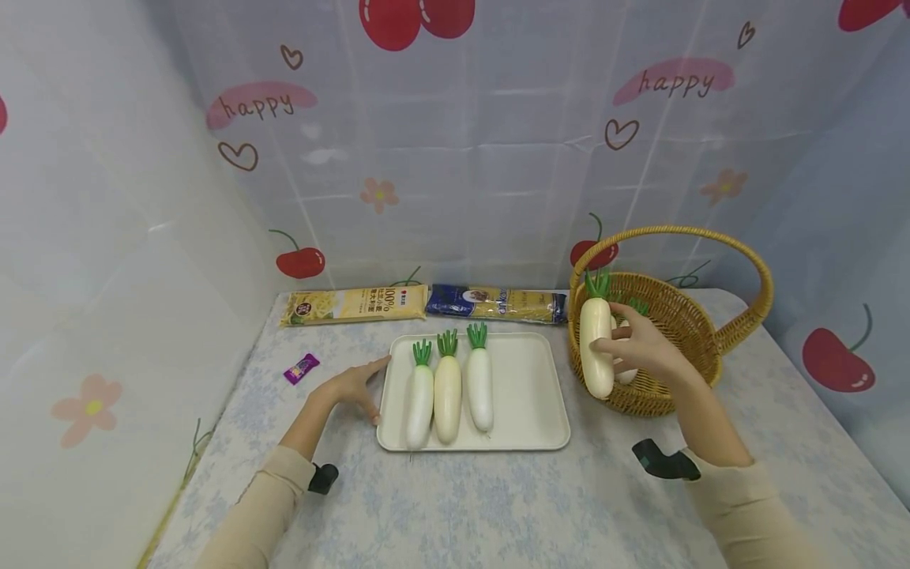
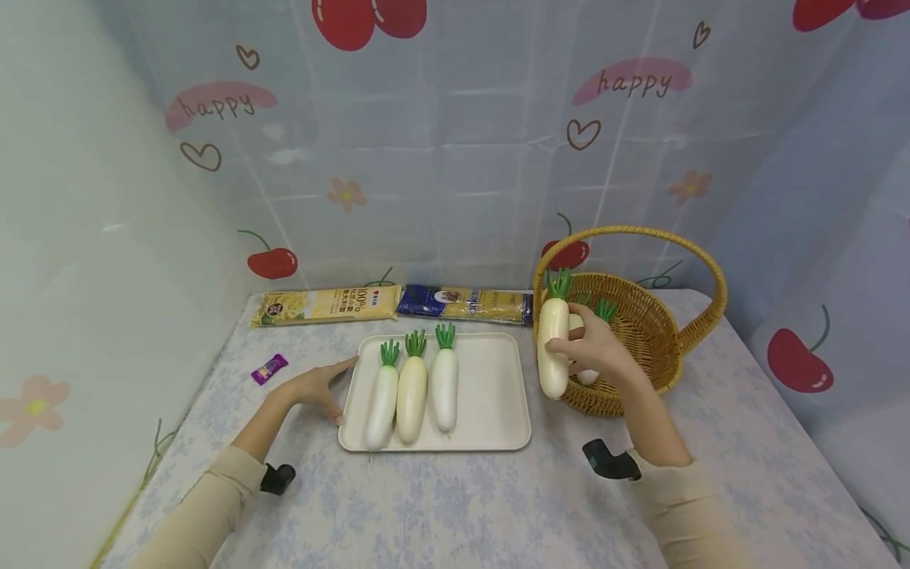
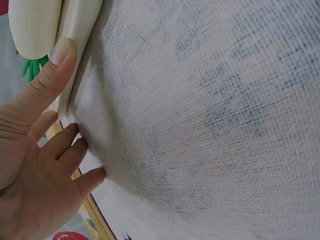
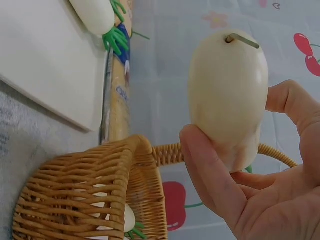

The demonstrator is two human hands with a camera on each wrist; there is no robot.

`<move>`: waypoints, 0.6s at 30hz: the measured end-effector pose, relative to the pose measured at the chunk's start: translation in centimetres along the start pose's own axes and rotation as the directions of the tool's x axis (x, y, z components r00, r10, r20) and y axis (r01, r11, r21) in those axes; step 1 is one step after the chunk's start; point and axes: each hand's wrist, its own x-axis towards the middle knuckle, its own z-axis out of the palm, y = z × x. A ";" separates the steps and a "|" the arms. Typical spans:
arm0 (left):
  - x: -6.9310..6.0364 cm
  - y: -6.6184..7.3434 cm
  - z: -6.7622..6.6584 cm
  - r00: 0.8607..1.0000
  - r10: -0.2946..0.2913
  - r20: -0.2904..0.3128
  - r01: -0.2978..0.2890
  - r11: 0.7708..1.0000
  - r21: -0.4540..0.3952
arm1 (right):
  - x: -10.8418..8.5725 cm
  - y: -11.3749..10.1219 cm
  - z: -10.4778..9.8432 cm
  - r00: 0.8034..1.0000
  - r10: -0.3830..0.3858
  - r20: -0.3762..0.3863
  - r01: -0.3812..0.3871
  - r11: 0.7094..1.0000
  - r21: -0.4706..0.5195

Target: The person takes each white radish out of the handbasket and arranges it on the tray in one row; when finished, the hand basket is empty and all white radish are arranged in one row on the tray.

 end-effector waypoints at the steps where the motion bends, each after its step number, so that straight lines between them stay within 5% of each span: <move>1: 0.0 0.0 0.0 1.000 -0.001 0.000 0.001 1.000 -0.002 | 0.0 0.0 0.1 1.000 0.001 -0.002 -0.001 1.000 0.005; 9: -0.1 0.1 0.0 1.000 0.007 0.003 -0.007 1.000 0.000 | -0.1 0.2 0.6 0.999 0.040 -0.010 -0.040 0.999 0.016; 18: 0.0 0.0 0.0 1.000 0.011 0.009 -0.011 1.000 0.002 | -0.4 0.8 2.4 1.000 -0.026 0.011 0.025 0.994 0.106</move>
